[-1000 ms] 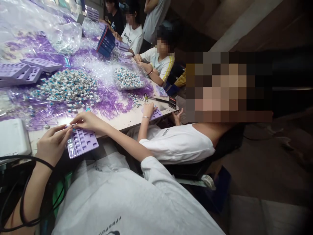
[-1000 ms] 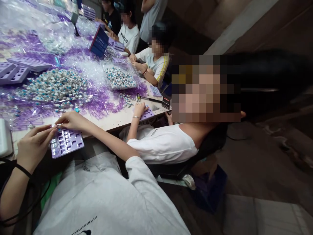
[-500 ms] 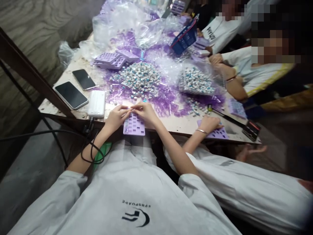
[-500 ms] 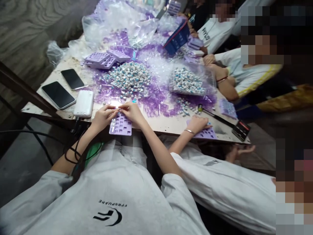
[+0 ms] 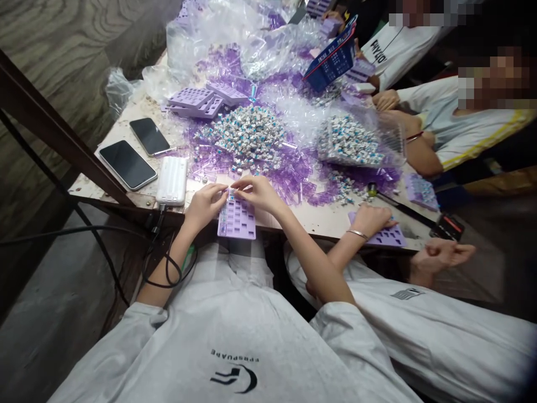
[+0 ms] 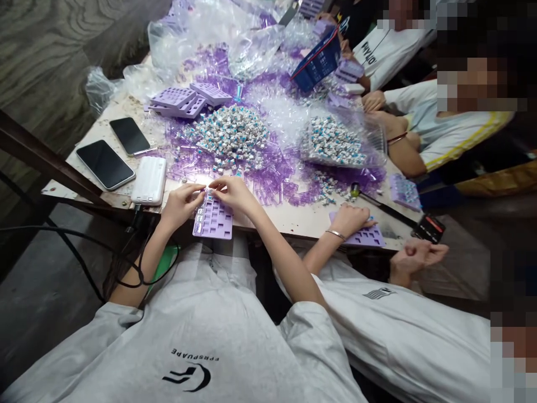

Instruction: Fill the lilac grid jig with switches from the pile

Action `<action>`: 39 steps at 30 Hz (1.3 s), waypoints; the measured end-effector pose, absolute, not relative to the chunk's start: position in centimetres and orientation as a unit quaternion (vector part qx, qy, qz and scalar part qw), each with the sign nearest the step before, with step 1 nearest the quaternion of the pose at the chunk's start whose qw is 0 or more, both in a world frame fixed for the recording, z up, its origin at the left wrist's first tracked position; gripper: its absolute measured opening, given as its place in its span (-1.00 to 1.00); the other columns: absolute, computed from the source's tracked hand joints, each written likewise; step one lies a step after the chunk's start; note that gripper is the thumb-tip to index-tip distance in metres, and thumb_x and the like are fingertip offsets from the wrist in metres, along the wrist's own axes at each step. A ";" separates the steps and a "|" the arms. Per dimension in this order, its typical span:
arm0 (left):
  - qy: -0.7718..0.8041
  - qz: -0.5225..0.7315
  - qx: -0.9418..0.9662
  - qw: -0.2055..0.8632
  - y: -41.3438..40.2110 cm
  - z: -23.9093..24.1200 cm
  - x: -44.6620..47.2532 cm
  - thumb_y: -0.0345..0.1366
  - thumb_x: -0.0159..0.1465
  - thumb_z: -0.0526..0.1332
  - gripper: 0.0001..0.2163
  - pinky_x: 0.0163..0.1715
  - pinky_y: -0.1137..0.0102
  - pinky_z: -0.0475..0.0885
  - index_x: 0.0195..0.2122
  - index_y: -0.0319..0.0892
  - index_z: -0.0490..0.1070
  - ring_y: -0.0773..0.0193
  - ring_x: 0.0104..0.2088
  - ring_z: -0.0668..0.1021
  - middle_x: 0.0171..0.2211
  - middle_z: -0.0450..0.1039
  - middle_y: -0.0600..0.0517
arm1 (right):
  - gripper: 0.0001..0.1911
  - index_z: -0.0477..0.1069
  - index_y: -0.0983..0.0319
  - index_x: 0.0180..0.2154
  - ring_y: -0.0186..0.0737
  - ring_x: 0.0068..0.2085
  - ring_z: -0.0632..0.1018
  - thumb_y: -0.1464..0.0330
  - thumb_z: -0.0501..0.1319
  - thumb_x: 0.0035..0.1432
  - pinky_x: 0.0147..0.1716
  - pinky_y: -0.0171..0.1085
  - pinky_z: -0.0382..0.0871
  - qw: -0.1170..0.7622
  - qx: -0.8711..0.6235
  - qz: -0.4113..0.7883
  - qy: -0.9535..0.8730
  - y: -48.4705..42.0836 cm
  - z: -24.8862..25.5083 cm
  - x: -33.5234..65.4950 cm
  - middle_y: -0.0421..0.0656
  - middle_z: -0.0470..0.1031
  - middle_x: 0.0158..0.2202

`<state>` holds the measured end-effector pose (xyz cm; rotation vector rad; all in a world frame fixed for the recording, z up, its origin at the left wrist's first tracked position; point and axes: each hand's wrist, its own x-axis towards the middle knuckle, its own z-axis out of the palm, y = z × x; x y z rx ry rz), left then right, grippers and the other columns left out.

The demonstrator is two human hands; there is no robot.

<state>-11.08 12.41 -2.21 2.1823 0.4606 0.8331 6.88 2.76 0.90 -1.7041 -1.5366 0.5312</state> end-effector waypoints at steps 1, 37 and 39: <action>0.179 0.324 0.852 0.370 12.4 -2.2 -11.1 -0.28 0.34 0.20 -0.81 -0.04 0.26 0.47 -0.07 -0.14 0.54 0.15 -0.08 0.59 -0.10 0.58 -0.05 | -0.81 0.62 0.21 -0.23 -0.20 -0.30 0.61 0.44 0.29 0.09 -0.29 -0.26 0.55 0.367 -0.671 0.200 -0.613 2.9 1.1 6.8 -0.10 0.62 -0.26; 0.258 0.269 0.902 0.216 11.9 -1.4 -12.0 -0.09 0.21 0.29 -0.74 0.22 -0.01 0.06 -0.18 -0.12 0.42 0.08 -0.16 0.58 -0.26 0.56 0.01 | -0.64 0.65 0.33 -0.25 -0.23 -0.36 0.53 0.23 0.45 -0.08 -0.37 -0.34 0.30 0.340 -0.708 0.352 -0.510 4.9 0.7 7.7 -0.07 0.64 -0.33; 0.250 0.282 0.901 0.215 12.0 -1.7 -11.9 -0.12 0.20 0.29 -0.76 0.24 -0.03 0.04 -0.18 -0.09 0.41 0.09 -0.18 0.58 -0.26 0.55 0.04 | -0.67 0.66 0.32 -0.27 -0.23 -0.34 0.52 0.24 0.44 -0.07 -0.34 -0.34 0.30 0.294 -0.694 0.384 -0.533 5.6 1.1 8.4 -0.09 0.64 -0.33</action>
